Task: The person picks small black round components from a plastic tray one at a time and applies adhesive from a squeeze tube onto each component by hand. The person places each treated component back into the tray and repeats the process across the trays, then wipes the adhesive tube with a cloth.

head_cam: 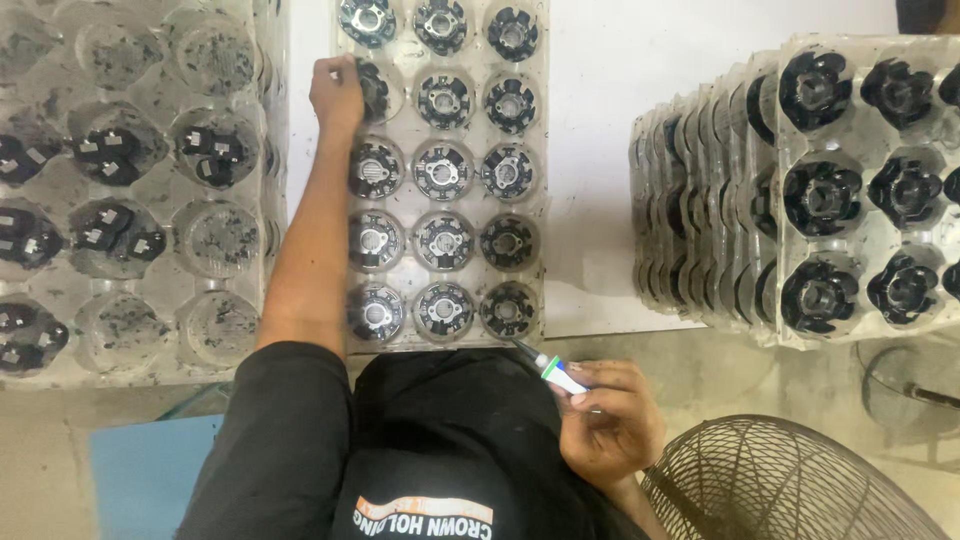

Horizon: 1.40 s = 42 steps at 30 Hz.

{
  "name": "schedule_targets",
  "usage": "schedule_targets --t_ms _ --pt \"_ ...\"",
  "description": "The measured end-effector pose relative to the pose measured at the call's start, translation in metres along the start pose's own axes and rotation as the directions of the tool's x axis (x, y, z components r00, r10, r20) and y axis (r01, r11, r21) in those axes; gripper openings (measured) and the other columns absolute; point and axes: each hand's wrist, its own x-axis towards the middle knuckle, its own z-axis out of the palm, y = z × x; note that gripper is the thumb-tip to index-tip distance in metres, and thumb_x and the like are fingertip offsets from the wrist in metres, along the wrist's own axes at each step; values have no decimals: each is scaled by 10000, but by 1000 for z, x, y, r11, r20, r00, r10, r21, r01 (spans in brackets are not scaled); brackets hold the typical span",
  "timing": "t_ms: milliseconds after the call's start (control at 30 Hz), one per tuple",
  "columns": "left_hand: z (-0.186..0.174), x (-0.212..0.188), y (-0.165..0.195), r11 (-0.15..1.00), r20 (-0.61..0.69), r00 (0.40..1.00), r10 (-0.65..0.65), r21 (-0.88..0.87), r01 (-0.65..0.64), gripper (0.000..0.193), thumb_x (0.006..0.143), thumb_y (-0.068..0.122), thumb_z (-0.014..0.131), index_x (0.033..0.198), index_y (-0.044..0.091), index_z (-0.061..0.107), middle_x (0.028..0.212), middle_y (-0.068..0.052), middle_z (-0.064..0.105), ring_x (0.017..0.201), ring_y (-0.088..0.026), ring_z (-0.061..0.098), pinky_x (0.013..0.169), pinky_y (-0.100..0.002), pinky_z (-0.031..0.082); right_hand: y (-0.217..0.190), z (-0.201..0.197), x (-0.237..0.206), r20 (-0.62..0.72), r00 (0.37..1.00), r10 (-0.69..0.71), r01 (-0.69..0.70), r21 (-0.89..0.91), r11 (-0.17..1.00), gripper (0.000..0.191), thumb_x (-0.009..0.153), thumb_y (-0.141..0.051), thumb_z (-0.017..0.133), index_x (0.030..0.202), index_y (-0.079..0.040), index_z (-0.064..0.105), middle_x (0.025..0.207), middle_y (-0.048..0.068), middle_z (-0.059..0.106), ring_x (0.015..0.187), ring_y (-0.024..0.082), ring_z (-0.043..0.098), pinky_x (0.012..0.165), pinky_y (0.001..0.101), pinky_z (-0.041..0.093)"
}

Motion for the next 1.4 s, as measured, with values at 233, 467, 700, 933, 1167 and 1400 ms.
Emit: schedule_targets --t_ms 233,467,700,933,1167,1400 --pt "0 0 11 545 490 848 203 662 -514 543 776 76 701 1319 100 690 1283 -234 663 1173 -436 610 1011 -493 490 13 -3 6 -10 997 79 -79 28 997 326 760 180 716 923 -62 573 1001 137 703 907 245 700 806 319 580" --pt "12 -101 9 530 674 704 224 522 -669 161 880 172 645 944 69 749 1510 -287 506 1535 -504 274 1273 -660 122 24 -5 15 -4 997 78 -78 0 997 343 765 167 772 932 -60 578 996 132 696 915 235 683 831 320 569" --pt "7 -154 -1 402 735 650 192 545 -735 493 948 516 643 1038 39 728 1578 -383 304 1511 -572 57 1182 -698 -26 29 0 6 -23 982 188 -183 131 974 344 813 152 767 986 -52 552 1023 126 671 973 207 679 848 297 603" --pt "-19 -196 46 837 728 679 -96 428 -340 471 962 460 614 1252 89 613 1355 -290 516 1234 -450 516 1082 -546 398 21 -1 -8 -111 902 417 -340 413 845 350 925 150 704 1120 -44 487 1117 160 647 1057 218 685 940 324 618" --pt "-81 -256 119 781 698 696 170 -526 336 604 874 210 804 1379 58 510 1316 -298 580 1159 -382 582 1029 -486 464 16 -7 -4 -75 854 514 -347 655 672 320 948 128 696 1146 -35 503 1176 213 673 1042 243 709 917 324 605" --pt "-92 -267 184 22 635 763 122 -770 638 805 792 279 603 1488 -54 374 1567 -311 440 1411 -440 503 1241 -531 390 0 2 -2 97 846 524 -412 743 528 390 891 176 722 1140 -34 507 1191 193 670 1043 249 703 917 343 606"
